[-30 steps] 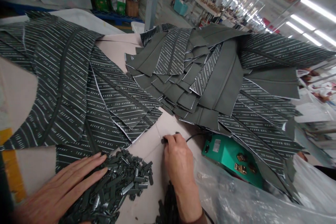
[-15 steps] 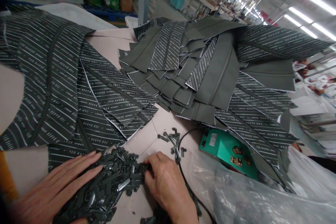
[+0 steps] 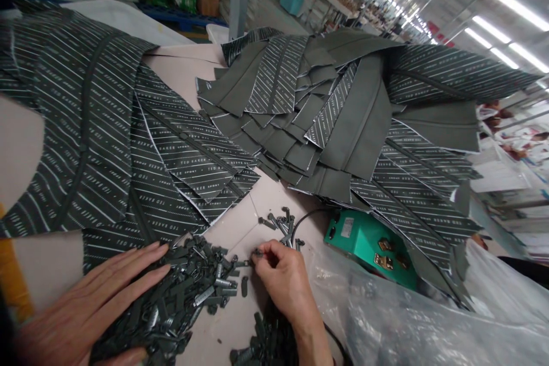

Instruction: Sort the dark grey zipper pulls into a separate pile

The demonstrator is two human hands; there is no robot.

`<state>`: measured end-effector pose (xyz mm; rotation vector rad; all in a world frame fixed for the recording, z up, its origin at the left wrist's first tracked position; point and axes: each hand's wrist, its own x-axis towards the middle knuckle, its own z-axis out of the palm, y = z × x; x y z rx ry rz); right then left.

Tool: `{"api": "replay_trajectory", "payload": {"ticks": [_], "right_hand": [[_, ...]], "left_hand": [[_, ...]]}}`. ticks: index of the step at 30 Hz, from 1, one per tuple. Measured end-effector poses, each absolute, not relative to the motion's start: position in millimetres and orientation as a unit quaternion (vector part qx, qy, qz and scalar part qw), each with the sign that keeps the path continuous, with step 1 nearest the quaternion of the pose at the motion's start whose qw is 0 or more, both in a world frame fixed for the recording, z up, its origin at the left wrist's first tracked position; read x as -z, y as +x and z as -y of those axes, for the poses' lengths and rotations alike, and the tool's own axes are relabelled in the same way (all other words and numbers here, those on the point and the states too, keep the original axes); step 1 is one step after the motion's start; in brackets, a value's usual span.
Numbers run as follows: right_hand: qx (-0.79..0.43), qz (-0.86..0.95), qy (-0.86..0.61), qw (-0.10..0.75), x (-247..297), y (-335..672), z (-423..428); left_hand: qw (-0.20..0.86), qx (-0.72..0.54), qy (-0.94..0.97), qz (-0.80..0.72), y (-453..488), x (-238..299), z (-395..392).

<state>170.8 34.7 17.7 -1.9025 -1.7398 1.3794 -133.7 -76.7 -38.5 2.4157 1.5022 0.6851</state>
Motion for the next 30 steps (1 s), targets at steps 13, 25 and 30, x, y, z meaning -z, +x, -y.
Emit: {"api": "replay_trajectory", "payload": {"ticks": [13,25,30], "right_hand": [[-0.363,0.751,-0.552,0.007,-40.0,158.7,-40.3],[-0.335,0.734,-0.590,0.037,-52.9,151.1,-31.6],[-0.315,0.752,-0.576,-0.051,-48.9,121.5,-26.4]], "left_hand": [[0.076,-0.203,0.835,-0.506,-135.4,36.7,78.3],[0.082,-0.191,0.834,-0.511,-133.7,36.5,77.0],[0.070,-0.195,0.838,-0.506,-133.4,34.4,77.0]]}}
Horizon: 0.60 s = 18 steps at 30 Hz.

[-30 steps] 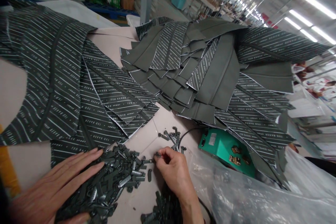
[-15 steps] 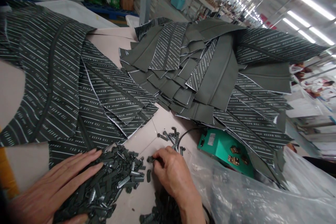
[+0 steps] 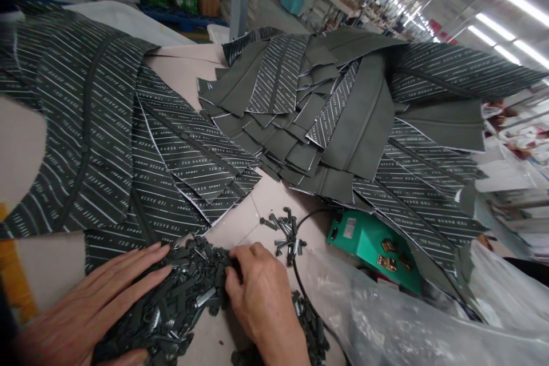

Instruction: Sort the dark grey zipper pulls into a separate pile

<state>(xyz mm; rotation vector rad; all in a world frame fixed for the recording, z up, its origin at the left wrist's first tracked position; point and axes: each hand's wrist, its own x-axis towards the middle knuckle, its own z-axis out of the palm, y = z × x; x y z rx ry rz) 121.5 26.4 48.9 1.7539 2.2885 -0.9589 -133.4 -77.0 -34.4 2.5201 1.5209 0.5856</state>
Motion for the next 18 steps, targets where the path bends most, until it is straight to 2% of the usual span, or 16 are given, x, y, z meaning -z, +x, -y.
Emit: {"api": "replay_trajectory", "payload": {"ticks": [3,6,10,13,16,18], "right_hand": [[0.300,-0.752,0.584,0.064,-46.0,118.5,-30.7],[0.325,-0.739,0.589,0.033,-42.2,119.9,-35.4],[0.408,-0.694,0.593,-0.034,-34.2,126.2,-40.0],[0.453,-0.654,0.604,-0.048,-29.7,138.9,-45.5],[0.437,-0.633,0.635,-0.071,-32.9,157.6,-52.0],[0.372,-0.634,0.671,-0.097,-39.5,168.8,-53.2]], "left_hand": [[0.071,-0.193,0.836,-0.508,-134.0,35.7,78.1],[0.075,-0.187,0.836,-0.510,-134.8,37.9,79.1],[0.083,-0.190,0.834,-0.510,-134.4,39.4,78.9],[0.084,-0.199,0.833,-0.509,-133.8,38.2,77.8],[0.085,-0.201,0.836,-0.504,-133.8,36.7,76.8],[0.089,-0.197,0.836,-0.505,-134.1,36.3,76.6]]}}
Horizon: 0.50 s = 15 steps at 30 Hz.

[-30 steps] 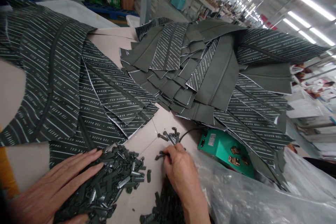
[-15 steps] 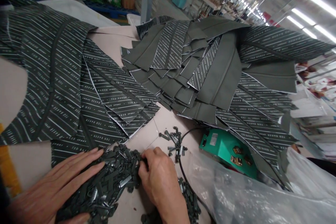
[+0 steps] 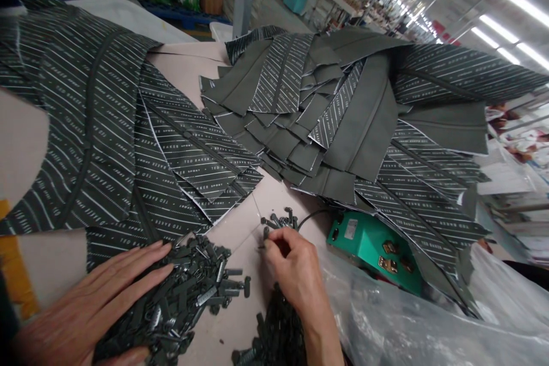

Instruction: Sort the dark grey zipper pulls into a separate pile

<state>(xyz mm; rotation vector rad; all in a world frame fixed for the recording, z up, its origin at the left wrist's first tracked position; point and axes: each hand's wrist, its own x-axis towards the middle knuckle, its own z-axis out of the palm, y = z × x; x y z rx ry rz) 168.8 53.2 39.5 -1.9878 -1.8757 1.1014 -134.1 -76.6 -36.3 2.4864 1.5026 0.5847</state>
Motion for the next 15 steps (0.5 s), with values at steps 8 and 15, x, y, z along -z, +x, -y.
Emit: {"api": "replay_trajectory", "payload": {"ticks": [8,15], "right_hand": [[-0.414,0.713,-0.566,0.002,-57.3,165.4,-22.8],[-0.371,0.746,-0.551,-0.043,-47.5,149.0,-12.0]], "left_hand": [[0.094,-0.203,0.826,-0.518,-133.2,37.6,78.1],[0.089,-0.188,0.835,-0.510,-131.9,36.1,78.8]]}}
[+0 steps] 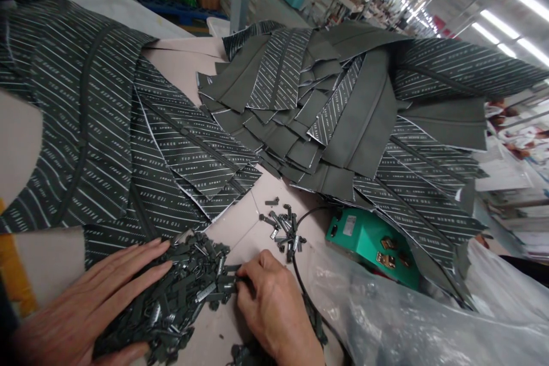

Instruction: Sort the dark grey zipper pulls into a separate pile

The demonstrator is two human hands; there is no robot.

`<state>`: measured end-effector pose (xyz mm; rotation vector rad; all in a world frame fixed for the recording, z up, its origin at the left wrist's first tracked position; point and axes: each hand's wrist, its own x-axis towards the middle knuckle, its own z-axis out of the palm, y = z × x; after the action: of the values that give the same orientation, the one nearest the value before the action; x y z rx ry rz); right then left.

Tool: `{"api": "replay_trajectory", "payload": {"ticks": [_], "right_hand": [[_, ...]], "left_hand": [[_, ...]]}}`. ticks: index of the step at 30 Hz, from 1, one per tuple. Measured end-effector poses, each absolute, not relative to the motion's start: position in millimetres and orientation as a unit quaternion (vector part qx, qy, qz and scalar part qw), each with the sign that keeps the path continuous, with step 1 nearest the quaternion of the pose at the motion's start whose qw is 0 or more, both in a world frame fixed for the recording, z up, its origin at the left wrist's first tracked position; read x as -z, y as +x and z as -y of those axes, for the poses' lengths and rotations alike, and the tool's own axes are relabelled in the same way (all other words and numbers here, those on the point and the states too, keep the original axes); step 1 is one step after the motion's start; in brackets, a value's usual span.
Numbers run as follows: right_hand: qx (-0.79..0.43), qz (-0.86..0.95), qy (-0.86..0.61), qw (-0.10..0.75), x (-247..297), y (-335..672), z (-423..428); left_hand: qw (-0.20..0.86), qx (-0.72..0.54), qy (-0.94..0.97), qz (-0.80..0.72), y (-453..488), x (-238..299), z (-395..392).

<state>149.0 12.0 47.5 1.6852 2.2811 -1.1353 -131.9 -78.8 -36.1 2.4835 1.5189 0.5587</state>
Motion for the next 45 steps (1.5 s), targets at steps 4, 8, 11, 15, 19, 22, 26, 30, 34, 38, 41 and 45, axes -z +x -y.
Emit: {"api": "replay_trajectory", "payload": {"ticks": [4,8,11,15,19,22,26,30,34,38,41,45], "right_hand": [[0.344,-0.759,0.548,0.070,-49.4,145.1,-12.4],[0.340,-0.765,0.540,0.088,-52.1,149.1,-16.1],[0.340,-0.767,0.536,0.096,-53.1,155.9,-19.0],[0.324,-0.757,0.558,0.103,-50.7,172.0,-25.9],[0.261,-0.743,0.611,0.082,-44.1,192.0,-31.0],[0.204,-0.741,0.640,0.010,-43.4,192.8,-23.9],[0.319,-0.740,0.592,0.005,-52.0,167.3,-4.4],[0.391,-0.717,0.574,0.055,-52.4,143.3,9.0],[0.380,-0.716,0.585,0.043,-43.4,140.7,12.6],[0.366,-0.715,0.594,0.050,-42.0,141.1,11.5],[0.352,-0.720,0.595,0.057,-43.2,139.6,10.2],[0.365,-0.737,0.565,0.061,-42.6,144.6,8.6]], "left_hand": [[0.089,-0.191,0.832,-0.513,-131.8,36.1,77.7],[0.089,-0.199,0.833,-0.509,-132.7,35.4,77.4],[0.094,-0.201,0.834,-0.506,-132.4,34.3,76.9],[0.096,-0.204,0.832,-0.507,-131.6,32.4,75.3],[0.098,-0.208,0.833,-0.503,-132.0,29.8,73.6],[0.102,-0.204,0.834,-0.502,-132.0,27.9,73.0],[0.099,-0.208,0.832,-0.505,-131.3,27.4,73.7],[0.101,-0.207,0.834,-0.502,-130.4,27.0,73.5],[0.093,-0.211,0.836,-0.497,-130.1,25.6,71.6],[0.097,-0.211,0.835,-0.499,-131.1,25.5,71.6],[0.096,-0.212,0.837,-0.496,-131.6,25.3,72.0],[0.091,-0.218,0.835,-0.497,-131.0,23.7,71.1]]}}
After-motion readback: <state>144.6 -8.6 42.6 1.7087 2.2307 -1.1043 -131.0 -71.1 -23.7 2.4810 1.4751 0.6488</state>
